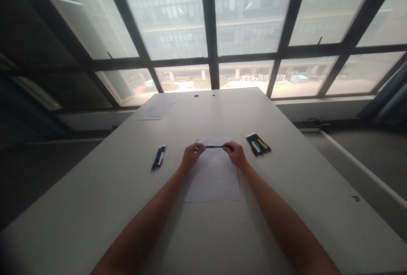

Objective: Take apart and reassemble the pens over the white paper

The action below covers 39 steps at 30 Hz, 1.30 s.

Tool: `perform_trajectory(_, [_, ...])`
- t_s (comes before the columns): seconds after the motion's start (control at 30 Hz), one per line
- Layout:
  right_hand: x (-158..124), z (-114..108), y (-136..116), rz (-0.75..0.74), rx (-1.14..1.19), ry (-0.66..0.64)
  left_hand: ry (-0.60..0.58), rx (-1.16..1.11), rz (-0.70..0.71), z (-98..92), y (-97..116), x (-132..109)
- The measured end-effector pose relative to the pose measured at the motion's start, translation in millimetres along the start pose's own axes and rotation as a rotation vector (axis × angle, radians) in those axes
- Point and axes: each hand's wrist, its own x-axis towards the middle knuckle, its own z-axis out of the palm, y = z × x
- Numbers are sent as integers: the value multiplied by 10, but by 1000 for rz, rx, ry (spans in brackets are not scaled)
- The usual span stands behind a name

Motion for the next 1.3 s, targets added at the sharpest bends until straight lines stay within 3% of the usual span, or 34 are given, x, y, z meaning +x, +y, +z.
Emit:
perform_trajectory(0.37, [13, -1, -29, 14, -9, 29, 13, -2, -18, -11, 6, 1])
perform_trajectory(0.6, [12, -13, -21, 43, 19, 80, 113, -52, -56, -12, -42, 23])
perform_trajectory(1.03, [0, -54, -62, 38, 90, 303, 283, -240, -110, -44, -140, 71])
perform_trajectory(1.3, [24, -68, 53, 99, -130, 463, 358, -362, -157, -30, -141, 82])
